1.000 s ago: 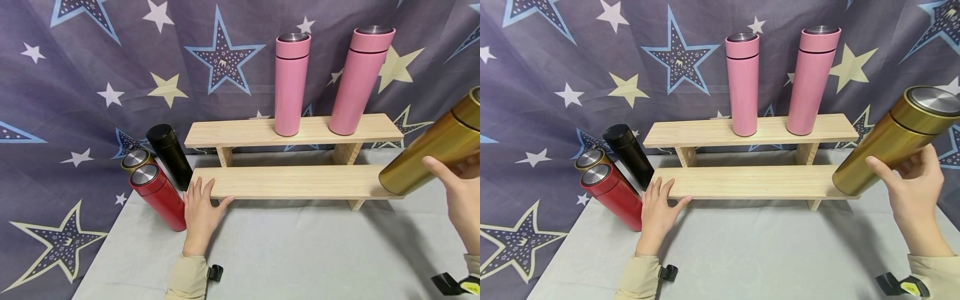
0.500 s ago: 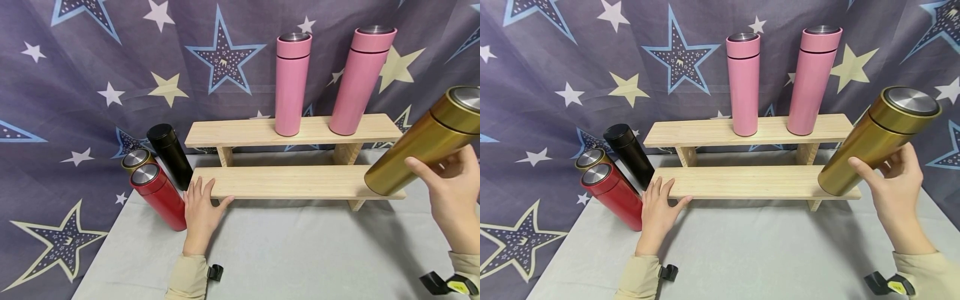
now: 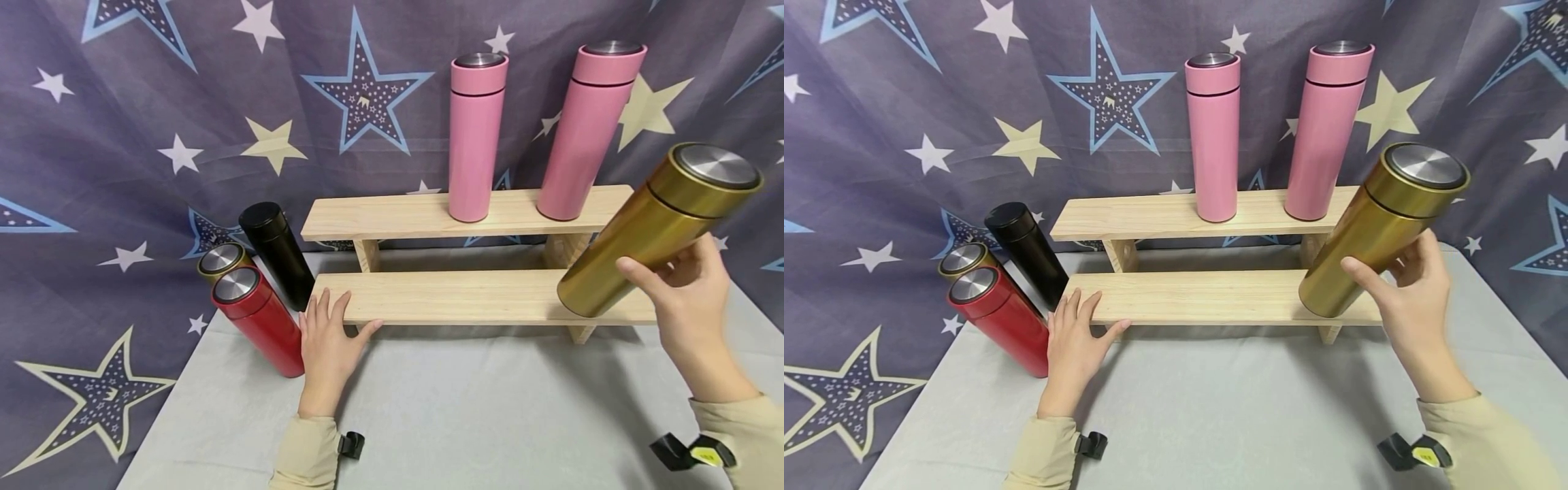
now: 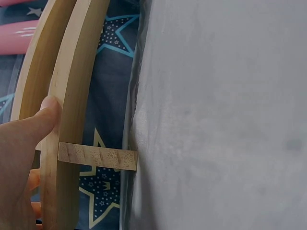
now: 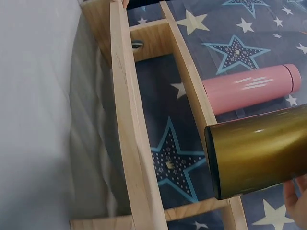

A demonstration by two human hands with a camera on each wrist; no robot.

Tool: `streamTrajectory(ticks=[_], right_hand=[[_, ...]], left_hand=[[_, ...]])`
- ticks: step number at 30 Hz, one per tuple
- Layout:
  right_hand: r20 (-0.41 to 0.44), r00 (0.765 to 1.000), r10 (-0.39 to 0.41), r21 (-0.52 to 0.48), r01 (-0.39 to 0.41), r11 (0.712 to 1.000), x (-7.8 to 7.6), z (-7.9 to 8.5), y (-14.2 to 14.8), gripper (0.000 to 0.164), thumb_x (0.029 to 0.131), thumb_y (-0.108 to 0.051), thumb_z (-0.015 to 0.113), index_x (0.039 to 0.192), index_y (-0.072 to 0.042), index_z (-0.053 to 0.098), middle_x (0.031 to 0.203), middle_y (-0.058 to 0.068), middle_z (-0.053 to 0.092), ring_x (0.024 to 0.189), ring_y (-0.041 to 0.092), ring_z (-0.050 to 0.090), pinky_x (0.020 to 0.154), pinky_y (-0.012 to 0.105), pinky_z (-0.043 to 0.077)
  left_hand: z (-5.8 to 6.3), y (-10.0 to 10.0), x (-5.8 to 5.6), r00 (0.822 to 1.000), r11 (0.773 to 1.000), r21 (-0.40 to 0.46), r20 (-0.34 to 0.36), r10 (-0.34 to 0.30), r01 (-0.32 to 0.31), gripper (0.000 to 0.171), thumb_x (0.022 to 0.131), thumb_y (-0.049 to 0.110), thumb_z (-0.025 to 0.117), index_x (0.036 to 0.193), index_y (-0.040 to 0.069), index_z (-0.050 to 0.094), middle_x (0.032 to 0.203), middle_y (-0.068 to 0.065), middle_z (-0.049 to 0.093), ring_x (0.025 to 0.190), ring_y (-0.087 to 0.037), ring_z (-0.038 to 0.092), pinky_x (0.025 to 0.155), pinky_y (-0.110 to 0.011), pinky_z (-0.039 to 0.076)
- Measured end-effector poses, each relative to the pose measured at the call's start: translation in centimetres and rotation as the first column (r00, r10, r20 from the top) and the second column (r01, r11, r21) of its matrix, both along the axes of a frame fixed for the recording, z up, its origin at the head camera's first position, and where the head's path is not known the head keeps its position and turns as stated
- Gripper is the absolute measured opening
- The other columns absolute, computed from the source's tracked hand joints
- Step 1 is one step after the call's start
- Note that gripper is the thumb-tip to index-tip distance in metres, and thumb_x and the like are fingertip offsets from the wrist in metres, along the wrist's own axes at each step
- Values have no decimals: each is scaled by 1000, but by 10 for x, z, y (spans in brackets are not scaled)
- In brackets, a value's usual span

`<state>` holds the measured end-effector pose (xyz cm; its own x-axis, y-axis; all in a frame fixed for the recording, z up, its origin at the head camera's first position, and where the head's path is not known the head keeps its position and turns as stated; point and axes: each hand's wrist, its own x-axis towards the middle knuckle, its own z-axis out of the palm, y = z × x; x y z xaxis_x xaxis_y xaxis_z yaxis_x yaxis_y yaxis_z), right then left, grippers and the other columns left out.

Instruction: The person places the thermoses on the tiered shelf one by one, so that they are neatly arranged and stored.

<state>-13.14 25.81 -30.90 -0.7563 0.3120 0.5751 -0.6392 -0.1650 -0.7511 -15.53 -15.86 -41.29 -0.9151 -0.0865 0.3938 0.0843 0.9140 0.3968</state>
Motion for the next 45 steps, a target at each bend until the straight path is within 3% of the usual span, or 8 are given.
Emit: streamTrajectory(ticks=[3,10,24,34,45], right_hand=[[0,999,37,-36,-37,999,-2,0,-8,65,73,28,64,132,5,53,121,15,62,108,22,59,86,23,48],[40,999,-12,28,11,1000,-7,0,-26,63,73,23,69,131,0,56,119,14,62,106,21,59,86,23,46],[72,997,0,92,-7,996,-14,2,-56,62,74,16,71,131,-5,58,119,12,61,106,20,60,87,23,46],[77,997,14,118,-23,993,-19,2,-72,59,75,13,73,130,-6,58,117,9,62,103,20,61,87,24,46],[82,996,45,142,-57,988,-25,2,-91,58,78,7,75,130,-9,58,113,9,65,99,19,62,77,24,47]], left_hand=[[0,0,0,1000,1000,0,6,-1,1,80,77,61,75,139,13,56,151,-23,38,145,-39,23,117,-58,12],[-1,0,-1,1000,1000,0,18,0,0,81,78,61,74,140,13,56,152,-23,37,146,-39,22,118,-58,11],[-2,-1,-1,1000,1000,5,-14,-4,4,79,78,60,75,138,12,57,150,-24,39,144,-40,25,117,-59,13],[-2,-1,-1,1000,1000,5,8,-4,4,79,79,62,72,139,13,56,152,-22,38,146,-38,23,118,-58,12],[-3,-1,-2,1000,1000,4,-1,-8,8,80,79,62,73,139,12,56,151,-24,38,145,-40,24,117,-59,12]])
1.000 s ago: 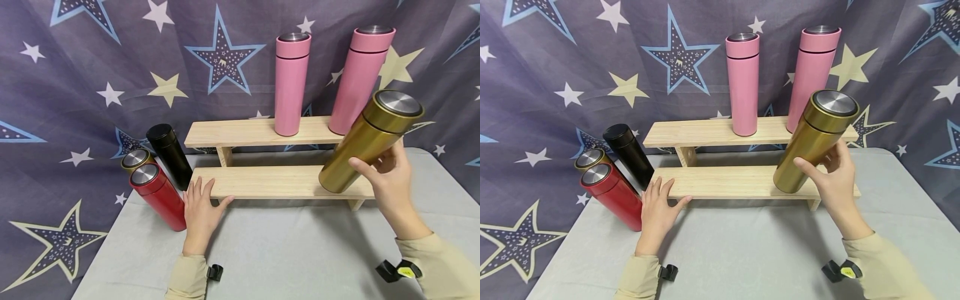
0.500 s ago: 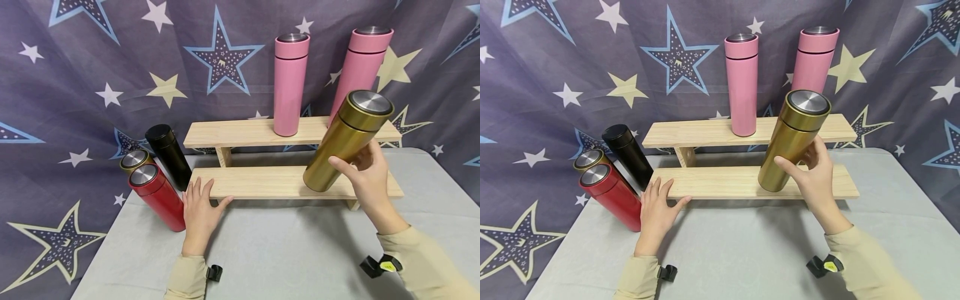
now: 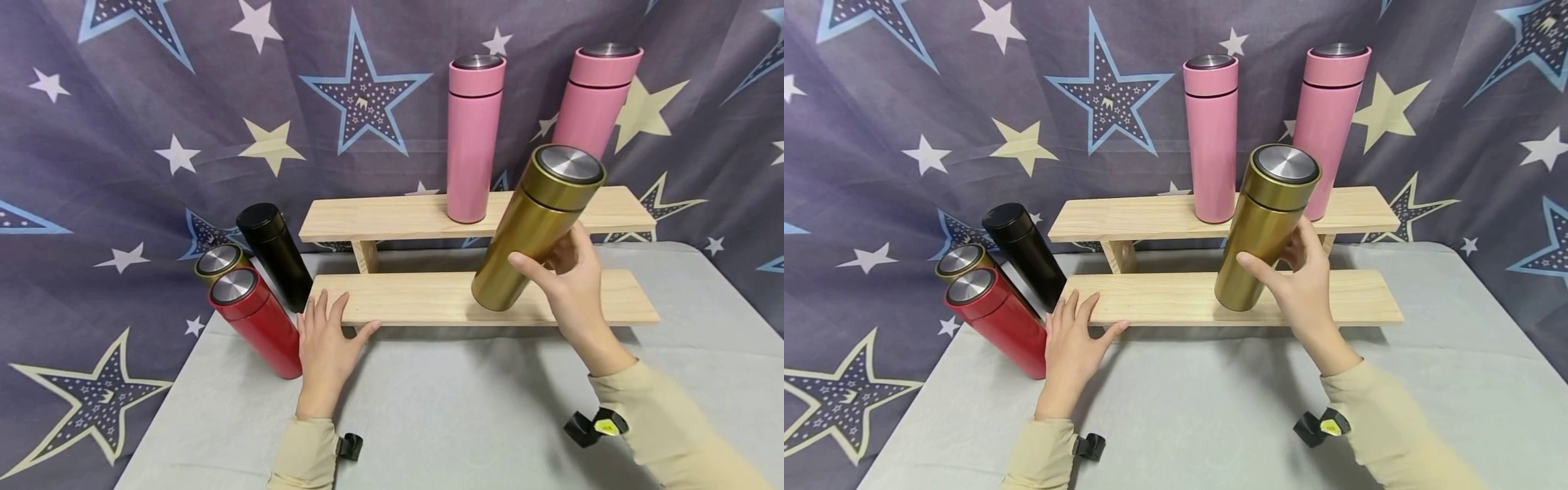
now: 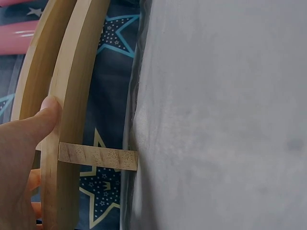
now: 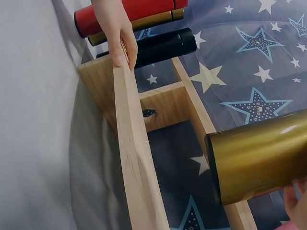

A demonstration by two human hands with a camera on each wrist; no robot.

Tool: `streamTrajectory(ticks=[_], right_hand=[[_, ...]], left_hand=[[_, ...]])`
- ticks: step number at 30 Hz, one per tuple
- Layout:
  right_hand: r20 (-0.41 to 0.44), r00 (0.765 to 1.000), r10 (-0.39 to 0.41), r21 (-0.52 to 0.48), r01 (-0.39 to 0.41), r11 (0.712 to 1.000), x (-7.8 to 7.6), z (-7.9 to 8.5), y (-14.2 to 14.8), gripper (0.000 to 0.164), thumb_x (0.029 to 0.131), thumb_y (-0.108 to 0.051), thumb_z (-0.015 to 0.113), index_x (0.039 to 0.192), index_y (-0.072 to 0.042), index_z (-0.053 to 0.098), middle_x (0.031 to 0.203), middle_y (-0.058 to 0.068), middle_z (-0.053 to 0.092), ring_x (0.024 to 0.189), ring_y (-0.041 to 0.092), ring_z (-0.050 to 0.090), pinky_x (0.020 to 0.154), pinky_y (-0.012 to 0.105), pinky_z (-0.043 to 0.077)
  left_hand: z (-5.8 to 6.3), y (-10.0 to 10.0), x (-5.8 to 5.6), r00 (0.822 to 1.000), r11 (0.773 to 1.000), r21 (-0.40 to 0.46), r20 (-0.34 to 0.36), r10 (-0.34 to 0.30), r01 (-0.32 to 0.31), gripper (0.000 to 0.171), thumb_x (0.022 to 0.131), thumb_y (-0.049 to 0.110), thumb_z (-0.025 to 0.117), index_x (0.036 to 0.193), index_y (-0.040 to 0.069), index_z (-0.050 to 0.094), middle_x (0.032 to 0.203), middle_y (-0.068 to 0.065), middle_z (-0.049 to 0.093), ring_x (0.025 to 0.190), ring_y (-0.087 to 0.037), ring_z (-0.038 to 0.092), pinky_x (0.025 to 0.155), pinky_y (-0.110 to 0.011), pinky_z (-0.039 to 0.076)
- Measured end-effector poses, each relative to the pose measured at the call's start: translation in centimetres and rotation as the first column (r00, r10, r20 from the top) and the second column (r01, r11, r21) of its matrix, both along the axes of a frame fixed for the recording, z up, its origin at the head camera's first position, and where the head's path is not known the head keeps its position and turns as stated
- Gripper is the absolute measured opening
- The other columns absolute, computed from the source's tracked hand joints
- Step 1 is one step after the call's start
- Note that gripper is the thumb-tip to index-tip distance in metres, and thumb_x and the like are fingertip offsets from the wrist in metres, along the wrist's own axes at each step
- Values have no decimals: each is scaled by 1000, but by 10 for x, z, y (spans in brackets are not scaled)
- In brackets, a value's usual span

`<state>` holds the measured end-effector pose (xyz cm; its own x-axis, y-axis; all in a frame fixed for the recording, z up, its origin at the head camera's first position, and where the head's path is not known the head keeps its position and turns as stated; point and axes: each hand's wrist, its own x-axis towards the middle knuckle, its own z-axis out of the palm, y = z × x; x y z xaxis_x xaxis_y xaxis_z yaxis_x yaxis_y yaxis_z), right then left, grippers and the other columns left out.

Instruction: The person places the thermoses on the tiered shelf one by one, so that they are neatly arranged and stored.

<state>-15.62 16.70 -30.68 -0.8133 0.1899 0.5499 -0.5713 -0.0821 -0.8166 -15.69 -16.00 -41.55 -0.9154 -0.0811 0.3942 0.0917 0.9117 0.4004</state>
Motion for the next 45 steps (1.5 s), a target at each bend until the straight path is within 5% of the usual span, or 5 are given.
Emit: streamTrajectory(ticks=[21,45], right_hand=[[32,999,15,-16,-15,1000,-17,0,-34,65,78,8,75,136,-15,55,119,8,65,101,23,61,82,30,48],[17,1000,17,124,-19,992,-35,10,-65,66,77,-6,82,136,-11,53,120,2,63,107,17,58,87,32,46]], left_hand=[[3,1,-1,1000,1000,-17,27,-3,4,80,80,62,72,140,13,55,152,-23,37,146,-39,22,118,-58,11],[2,0,1,998,1000,-12,60,10,-9,80,81,64,69,142,15,53,154,-21,34,147,-39,20,118,-57,9]])
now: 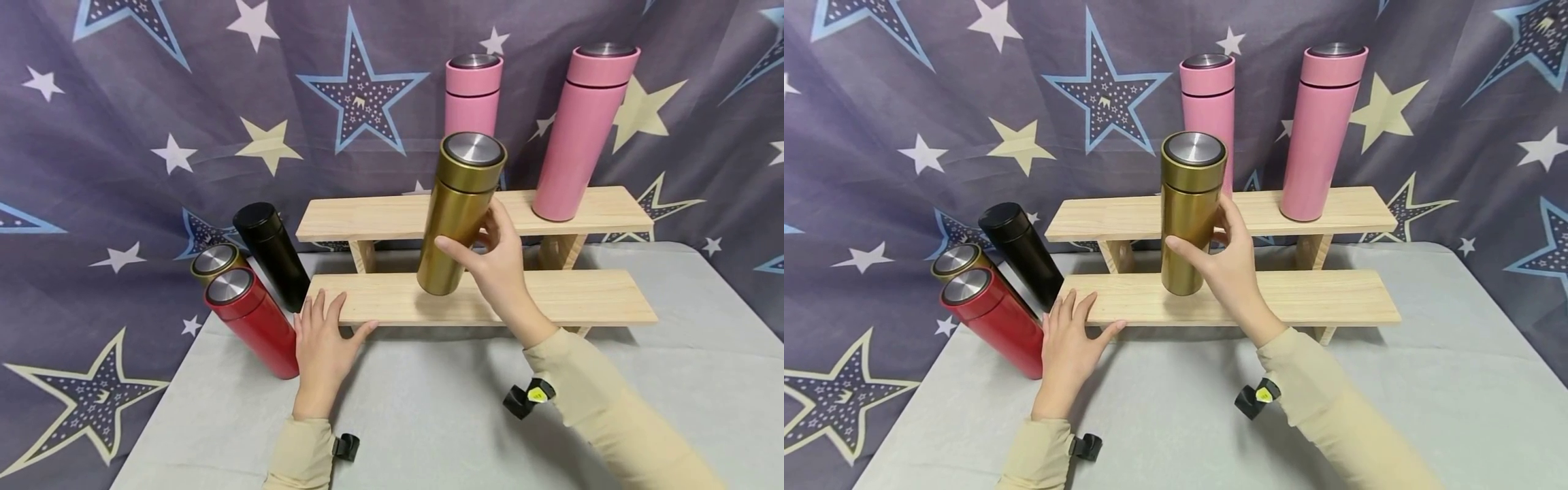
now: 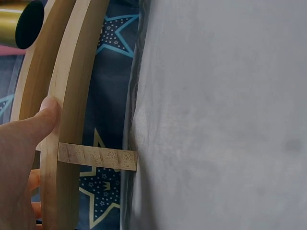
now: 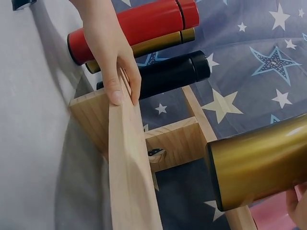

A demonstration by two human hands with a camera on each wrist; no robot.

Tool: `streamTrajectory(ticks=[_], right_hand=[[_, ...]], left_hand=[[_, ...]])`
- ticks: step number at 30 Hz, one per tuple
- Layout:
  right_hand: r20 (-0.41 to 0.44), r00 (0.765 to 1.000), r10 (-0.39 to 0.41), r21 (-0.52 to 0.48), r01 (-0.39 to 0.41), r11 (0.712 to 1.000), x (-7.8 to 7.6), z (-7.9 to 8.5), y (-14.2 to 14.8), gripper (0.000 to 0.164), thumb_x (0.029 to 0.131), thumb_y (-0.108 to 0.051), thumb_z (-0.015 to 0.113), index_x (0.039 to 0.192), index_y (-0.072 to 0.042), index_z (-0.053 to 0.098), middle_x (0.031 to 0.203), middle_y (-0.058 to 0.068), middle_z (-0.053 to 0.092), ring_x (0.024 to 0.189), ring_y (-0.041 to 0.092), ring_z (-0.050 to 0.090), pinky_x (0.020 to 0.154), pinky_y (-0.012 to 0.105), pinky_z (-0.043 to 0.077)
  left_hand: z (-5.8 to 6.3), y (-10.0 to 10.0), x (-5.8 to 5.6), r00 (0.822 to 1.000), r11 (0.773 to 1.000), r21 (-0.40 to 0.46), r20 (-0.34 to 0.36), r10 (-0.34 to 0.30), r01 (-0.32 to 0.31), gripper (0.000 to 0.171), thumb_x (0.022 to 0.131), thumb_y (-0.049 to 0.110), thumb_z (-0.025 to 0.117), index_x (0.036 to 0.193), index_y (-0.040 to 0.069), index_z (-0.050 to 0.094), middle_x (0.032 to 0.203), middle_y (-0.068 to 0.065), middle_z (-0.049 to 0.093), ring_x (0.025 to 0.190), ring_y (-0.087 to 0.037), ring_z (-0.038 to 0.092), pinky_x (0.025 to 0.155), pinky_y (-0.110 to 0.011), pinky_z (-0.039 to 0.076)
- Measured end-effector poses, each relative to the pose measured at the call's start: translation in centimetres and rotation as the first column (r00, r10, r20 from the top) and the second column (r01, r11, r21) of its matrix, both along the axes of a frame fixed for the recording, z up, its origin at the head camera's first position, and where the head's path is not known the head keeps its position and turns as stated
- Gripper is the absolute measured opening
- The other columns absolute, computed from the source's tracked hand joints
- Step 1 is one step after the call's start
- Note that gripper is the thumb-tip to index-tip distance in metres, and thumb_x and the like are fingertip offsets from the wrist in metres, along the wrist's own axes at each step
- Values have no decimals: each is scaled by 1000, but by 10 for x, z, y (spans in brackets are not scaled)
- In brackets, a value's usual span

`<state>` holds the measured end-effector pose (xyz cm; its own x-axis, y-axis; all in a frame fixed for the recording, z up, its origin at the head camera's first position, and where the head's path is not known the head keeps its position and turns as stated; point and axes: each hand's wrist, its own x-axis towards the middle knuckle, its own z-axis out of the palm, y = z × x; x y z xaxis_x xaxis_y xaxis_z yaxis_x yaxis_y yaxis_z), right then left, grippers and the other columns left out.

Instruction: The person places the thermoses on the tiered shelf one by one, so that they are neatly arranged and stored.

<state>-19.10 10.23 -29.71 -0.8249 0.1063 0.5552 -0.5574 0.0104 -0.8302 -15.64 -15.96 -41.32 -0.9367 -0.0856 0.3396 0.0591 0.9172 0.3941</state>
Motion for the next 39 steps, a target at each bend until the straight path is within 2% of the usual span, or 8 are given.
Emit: streamTrajectory(ticks=[11,17,30,39], right_hand=[[-58,998,40,33,-38,999,-6,15,-14,69,78,-11,82,139,-16,52,121,1,61,105,19,59,87,36,47],[-40,999,30,35,-29,999,-9,21,-22,69,78,-12,83,139,-15,52,119,3,63,103,17,58,86,36,46],[-31,999,22,38,-21,999,-17,31,-31,69,78,-17,84,140,-16,52,118,3,64,102,15,58,86,34,45],[-56,998,25,35,-23,999,-26,36,-36,70,78,-14,84,140,-14,52,117,5,62,100,16,56,82,30,45]], left_hand=[[-1,-1,0,1000,1000,-3,-28,2,-2,80,80,63,71,141,14,54,153,-22,36,146,-40,22,117,-58,12],[-2,0,0,998,1000,-2,-70,-2,2,79,78,59,76,138,11,57,150,-25,39,143,-43,26,116,-60,14],[-3,0,0,997,1000,-2,-83,-5,5,79,77,59,76,138,12,58,150,-25,40,143,-43,27,117,-60,14],[-3,1,0,996,1000,-4,-84,-3,3,79,78,60,74,138,12,57,150,-25,40,143,-43,27,116,-60,14]])
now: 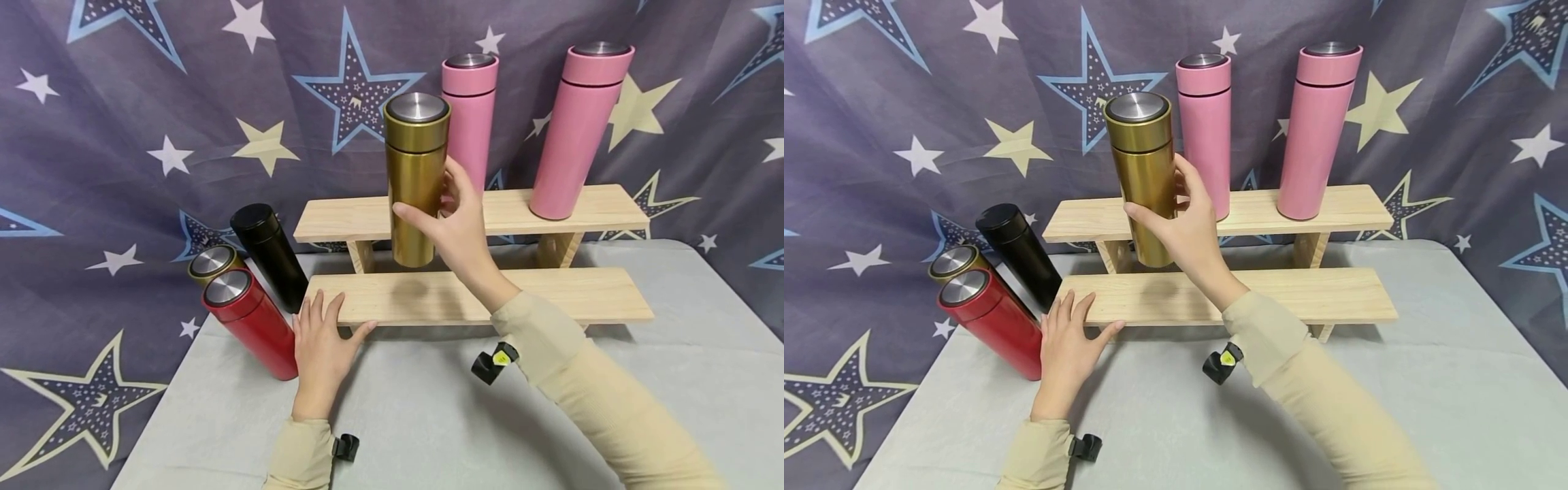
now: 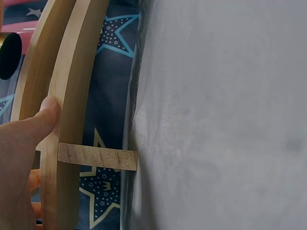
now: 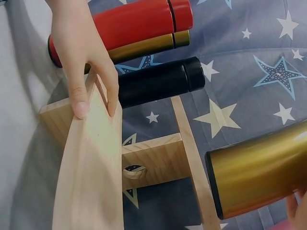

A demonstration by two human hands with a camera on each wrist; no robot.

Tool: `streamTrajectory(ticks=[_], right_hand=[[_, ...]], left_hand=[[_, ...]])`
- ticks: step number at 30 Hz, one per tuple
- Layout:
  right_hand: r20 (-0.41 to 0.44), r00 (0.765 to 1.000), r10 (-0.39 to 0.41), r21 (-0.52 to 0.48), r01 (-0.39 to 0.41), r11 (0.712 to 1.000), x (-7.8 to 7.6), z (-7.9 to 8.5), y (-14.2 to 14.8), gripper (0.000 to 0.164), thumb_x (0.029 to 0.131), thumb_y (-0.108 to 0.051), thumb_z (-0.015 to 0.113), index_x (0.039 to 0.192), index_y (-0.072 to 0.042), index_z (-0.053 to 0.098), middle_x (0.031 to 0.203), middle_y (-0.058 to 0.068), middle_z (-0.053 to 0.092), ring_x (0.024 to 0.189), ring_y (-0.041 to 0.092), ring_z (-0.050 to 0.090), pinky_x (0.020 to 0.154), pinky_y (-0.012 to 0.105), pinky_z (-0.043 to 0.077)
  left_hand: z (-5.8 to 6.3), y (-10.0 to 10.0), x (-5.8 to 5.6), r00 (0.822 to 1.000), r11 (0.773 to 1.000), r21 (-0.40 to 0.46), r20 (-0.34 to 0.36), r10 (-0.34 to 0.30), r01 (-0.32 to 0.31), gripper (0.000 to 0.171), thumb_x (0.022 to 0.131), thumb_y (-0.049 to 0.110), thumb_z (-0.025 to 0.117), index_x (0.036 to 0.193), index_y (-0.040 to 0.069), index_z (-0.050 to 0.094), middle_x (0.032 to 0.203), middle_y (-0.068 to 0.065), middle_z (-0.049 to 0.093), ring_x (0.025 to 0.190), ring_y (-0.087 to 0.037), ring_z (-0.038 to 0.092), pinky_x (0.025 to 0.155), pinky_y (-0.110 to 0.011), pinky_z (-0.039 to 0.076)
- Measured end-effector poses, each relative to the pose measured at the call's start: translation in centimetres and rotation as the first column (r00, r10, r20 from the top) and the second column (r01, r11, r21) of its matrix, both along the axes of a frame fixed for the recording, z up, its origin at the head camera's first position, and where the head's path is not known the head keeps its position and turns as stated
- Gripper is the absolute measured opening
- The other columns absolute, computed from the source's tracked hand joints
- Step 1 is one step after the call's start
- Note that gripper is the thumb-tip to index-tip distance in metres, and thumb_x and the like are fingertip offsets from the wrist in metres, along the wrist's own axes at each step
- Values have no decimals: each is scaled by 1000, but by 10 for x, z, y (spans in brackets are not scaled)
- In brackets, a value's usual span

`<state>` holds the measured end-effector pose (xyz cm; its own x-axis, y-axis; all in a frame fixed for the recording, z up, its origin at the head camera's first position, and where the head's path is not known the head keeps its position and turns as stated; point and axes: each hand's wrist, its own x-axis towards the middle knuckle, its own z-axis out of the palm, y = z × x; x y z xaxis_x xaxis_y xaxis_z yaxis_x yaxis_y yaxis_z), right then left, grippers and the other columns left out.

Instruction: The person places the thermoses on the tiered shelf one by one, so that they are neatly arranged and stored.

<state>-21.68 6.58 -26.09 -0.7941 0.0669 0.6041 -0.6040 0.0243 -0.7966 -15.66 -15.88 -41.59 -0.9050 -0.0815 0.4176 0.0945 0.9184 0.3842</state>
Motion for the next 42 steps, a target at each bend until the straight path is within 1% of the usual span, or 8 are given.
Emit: streamTrajectory(ticks=[5,9,12,17,25,32,38,42], right_hand=[[13,1000,-20,13,19,1000,-5,6,-5,71,78,-16,84,140,-16,51,119,6,61,101,16,56,83,31,45],[23,1000,-8,13,7,1000,-7,11,-9,71,78,-17,84,140,-17,50,120,7,60,103,18,55,84,33,45],[15,1000,0,16,-1,1000,-9,14,-12,71,78,-18,84,141,-16,50,120,7,60,103,18,54,83,34,44],[3,1000,-13,21,12,1000,-15,19,-17,72,78,-18,84,141,-15,49,119,7,61,103,17,55,84,35,44],[16,999,-38,14,38,999,-26,26,-26,73,77,-23,85,141,-15,49,119,6,60,103,17,55,86,30,46],[20,999,-48,7,48,999,-35,29,-32,74,78,-26,85,141,-16,48,121,3,60,106,13,55,89,30,46],[26,997,-68,49,66,997,-43,28,-36,73,78,-31,84,140,-19,48,119,1,59,105,12,55,88,29,47],[31,996,-85,73,83,994,-50,27,-38,74,78,-34,84,141,-21,47,118,1,60,105,11,55,89,27,47]], left_hand=[[0,-1,0,1000,1000,5,31,2,-2,79,78,60,75,139,13,56,151,-24,38,144,-42,25,117,-59,12],[0,-1,0,999,1000,11,39,0,0,79,79,60,74,139,13,56,151,-23,38,144,-41,24,118,-58,11],[0,-1,0,999,1000,10,35,-1,1,79,79,61,73,140,13,56,151,-23,38,144,-41,24,118,-58,11],[0,0,0,1000,1000,8,10,-2,2,78,79,60,73,139,13,57,150,-24,39,143,-43,26,117,-59,13],[1,0,0,1000,1000,3,14,-4,4,79,79,60,73,139,12,57,150,-24,39,143,-43,26,117,-59,13],[0,-1,0,999,1000,5,39,-1,1,79,80,61,72,140,12,55,151,-24,38,144,-42,24,117,-58,12],[0,-1,0,1000,1000,4,23,-2,2,78,79,60,73,139,13,56,150,-24,39,143,-43,26,117,-59,13],[0,-1,0,1000,1000,5,20,-5,5,78,79,60,73,139,13,56,150,-24,39,143,-42,25,117,-58,12]])
